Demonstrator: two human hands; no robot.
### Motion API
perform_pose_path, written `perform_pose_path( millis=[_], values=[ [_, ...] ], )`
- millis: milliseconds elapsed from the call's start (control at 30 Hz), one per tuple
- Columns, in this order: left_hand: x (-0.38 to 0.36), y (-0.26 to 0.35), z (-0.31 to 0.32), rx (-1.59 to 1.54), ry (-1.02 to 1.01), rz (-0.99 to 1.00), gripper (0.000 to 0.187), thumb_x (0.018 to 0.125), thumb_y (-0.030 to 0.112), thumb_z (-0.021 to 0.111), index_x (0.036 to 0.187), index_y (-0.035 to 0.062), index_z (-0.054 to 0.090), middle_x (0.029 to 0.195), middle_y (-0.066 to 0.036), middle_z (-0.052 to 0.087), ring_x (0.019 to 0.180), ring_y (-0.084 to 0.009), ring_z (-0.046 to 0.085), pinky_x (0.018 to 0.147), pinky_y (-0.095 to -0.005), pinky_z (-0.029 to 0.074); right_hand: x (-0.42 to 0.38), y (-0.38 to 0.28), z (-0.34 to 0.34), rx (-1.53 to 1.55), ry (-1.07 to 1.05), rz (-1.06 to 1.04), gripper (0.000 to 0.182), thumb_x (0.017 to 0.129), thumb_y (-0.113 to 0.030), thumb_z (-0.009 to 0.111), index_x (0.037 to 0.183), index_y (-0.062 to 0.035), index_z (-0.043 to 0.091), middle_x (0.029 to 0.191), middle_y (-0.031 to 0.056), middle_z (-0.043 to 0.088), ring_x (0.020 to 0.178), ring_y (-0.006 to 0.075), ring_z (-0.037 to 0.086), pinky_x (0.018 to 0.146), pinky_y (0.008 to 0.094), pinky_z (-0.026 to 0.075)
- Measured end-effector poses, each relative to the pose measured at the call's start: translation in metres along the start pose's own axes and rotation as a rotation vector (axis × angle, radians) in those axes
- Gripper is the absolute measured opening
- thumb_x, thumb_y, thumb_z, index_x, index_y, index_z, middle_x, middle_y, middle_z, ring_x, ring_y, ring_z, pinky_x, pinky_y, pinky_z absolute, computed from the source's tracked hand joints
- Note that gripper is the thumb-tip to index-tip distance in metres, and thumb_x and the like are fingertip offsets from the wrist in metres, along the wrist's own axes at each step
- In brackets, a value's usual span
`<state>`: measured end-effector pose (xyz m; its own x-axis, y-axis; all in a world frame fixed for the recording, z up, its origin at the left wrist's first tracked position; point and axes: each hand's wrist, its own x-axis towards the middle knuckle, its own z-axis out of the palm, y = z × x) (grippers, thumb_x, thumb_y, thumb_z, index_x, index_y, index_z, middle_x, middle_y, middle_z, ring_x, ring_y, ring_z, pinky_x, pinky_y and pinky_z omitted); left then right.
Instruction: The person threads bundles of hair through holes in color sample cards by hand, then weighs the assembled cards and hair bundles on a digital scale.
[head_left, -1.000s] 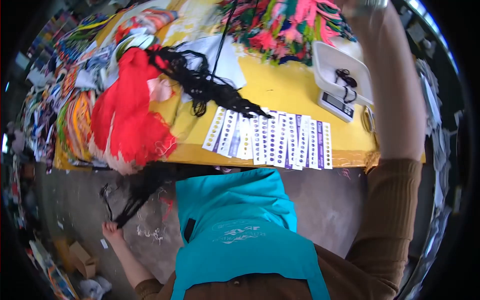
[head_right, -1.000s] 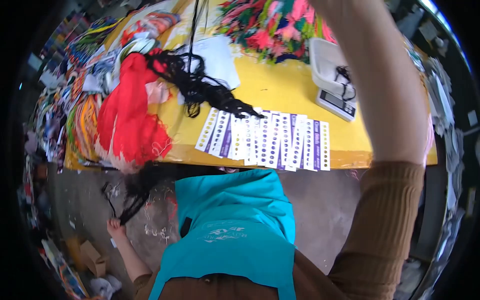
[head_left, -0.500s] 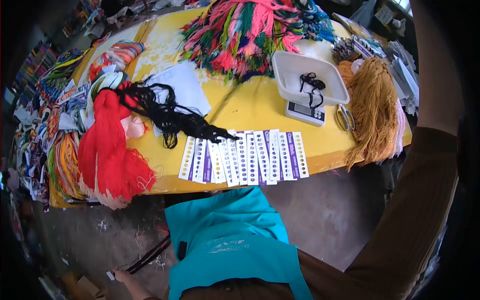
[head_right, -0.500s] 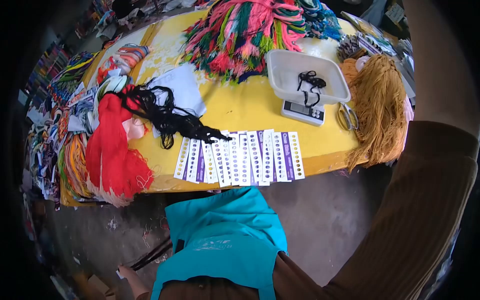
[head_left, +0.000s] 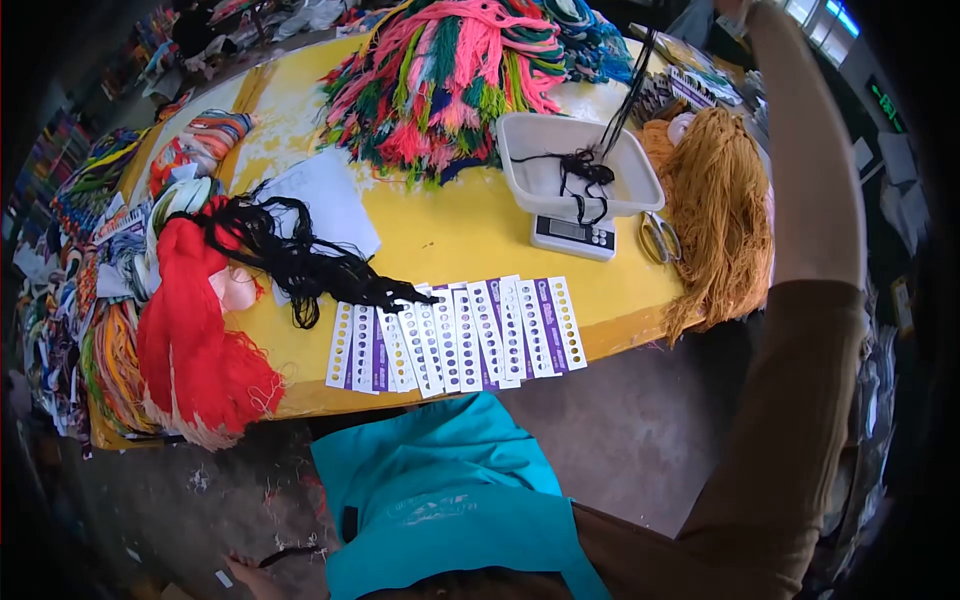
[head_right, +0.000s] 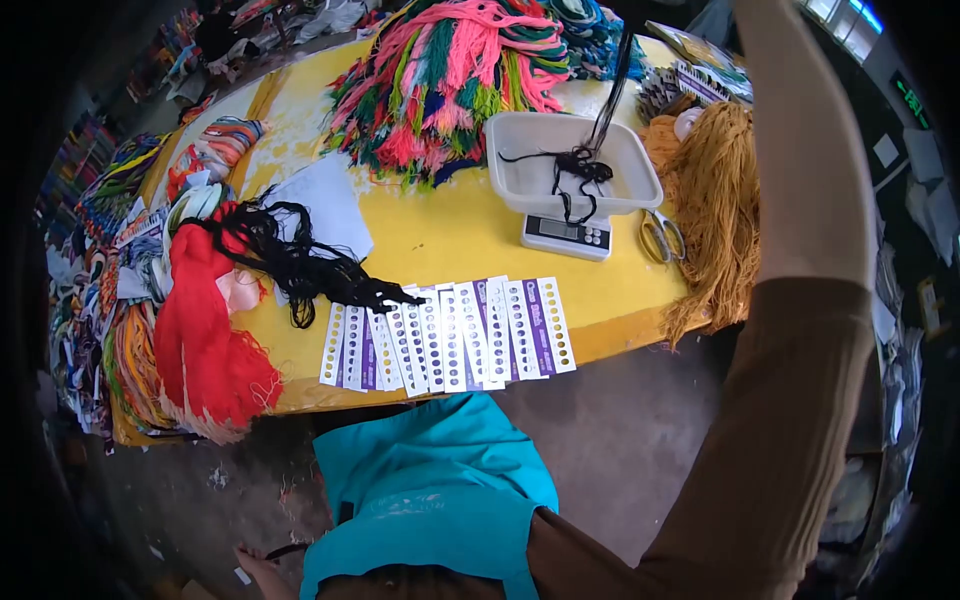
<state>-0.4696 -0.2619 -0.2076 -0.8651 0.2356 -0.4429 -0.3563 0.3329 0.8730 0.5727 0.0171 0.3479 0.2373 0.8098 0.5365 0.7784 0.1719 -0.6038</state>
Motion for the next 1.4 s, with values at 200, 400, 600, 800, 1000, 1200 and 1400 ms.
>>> perform_pose_path(
  millis=[200, 400, 600, 800, 1000, 1200, 1400],
  values=[
    [-0.029, 0.010, 0.032, -0.059, -0.336, 0.022, 0.035, 0.102, 0.041, 0.045, 0.113, 0.0111, 0.061, 0.058, 0.007, 0.038, 0.046, -0.0060, 0.030, 0.039, -0.0221, 0.026, -0.122, 0.175, 0.089, -0.908, -0.742, -0.062, 0.023, 0.090, -0.022, 0.052, 0.101, -0.0121, 0.069, 0.085, 0.0127, 0.070, 0.075, 0.0337, 0.066, 0.069, 0.0446, 0.051],
    [-0.037, 0.016, 0.074, -0.087, -0.521, -0.012, 0.029, 0.099, 0.034, 0.052, 0.111, 0.0102, 0.063, 0.067, 0.005, 0.051, 0.044, -0.0042, 0.034, 0.035, -0.0214, 0.027, -0.233, 0.127, 0.131, -0.592, -0.041, -0.039, 0.018, 0.091, -0.026, 0.058, 0.103, -0.0174, 0.069, 0.086, 0.0107, 0.067, 0.077, 0.0325, 0.065, 0.066, 0.0416, 0.052],
    [-0.125, 0.034, 0.124, -0.221, -0.671, -0.093, 0.042, 0.100, 0.040, 0.048, 0.133, 0.0138, 0.052, 0.059, 0.004, 0.039, 0.042, -0.0046, 0.026, 0.034, -0.0204, 0.020, -0.300, 0.107, 0.130, -0.489, -0.177, -0.107, 0.026, 0.090, -0.019, 0.059, 0.115, -0.0174, 0.067, 0.116, 0.0029, 0.062, 0.083, 0.0242, 0.066, 0.068, 0.0352, 0.052],
    [-0.189, 0.053, 0.177, -0.438, -0.484, -0.110, 0.041, 0.101, 0.031, 0.051, 0.132, 0.0045, 0.051, 0.076, 0.004, 0.046, 0.053, -0.0028, 0.032, 0.044, -0.0181, 0.027, -0.317, 0.100, 0.128, -0.494, 0.132, -0.091, 0.023, 0.085, -0.008, 0.062, 0.107, -0.0123, 0.069, 0.115, 0.0042, 0.063, 0.084, 0.0236, 0.064, 0.072, 0.0341, 0.052],
    [-0.147, 0.055, 0.166, -0.465, -1.282, -0.080, 0.040, 0.102, 0.028, 0.046, 0.136, 0.0072, 0.048, 0.068, 0.005, 0.039, 0.046, -0.0032, 0.025, 0.035, -0.0181, 0.019, -0.323, 0.095, 0.141, -0.539, 0.240, -0.136, 0.022, 0.076, -0.007, 0.068, 0.097, -0.0107, 0.070, 0.117, 0.0075, 0.062, 0.112, 0.0318, 0.054, 0.094, 0.0405, 0.045],
    [-0.259, 0.088, 0.210, -0.523, -0.517, -0.149, 0.041, 0.103, 0.026, 0.044, 0.136, 0.0010, 0.046, 0.068, 0.005, 0.037, 0.047, -0.0032, 0.028, 0.037, -0.0180, 0.024, -0.324, 0.096, 0.162, -0.593, 0.156, -0.086, 0.024, 0.074, -0.014, 0.071, 0.097, -0.0101, 0.070, 0.131, 0.0094, 0.055, 0.129, 0.0330, 0.042, 0.103, 0.0448, 0.036],
    [-0.194, 0.078, 0.182, -0.490, -1.169, -0.121, 0.039, 0.103, 0.026, 0.043, 0.132, 0.0004, 0.050, 0.064, 0.004, 0.036, 0.047, -0.0043, 0.028, 0.038, -0.0184, 0.025, -0.318, 0.106, 0.202, -0.727, 0.130, 0.030, 0.035, 0.068, -0.031, 0.078, 0.091, -0.0068, 0.069, 0.140, 0.0119, 0.047, 0.137, 0.0354, 0.031, 0.108, 0.0492, 0.027]
  ],
)
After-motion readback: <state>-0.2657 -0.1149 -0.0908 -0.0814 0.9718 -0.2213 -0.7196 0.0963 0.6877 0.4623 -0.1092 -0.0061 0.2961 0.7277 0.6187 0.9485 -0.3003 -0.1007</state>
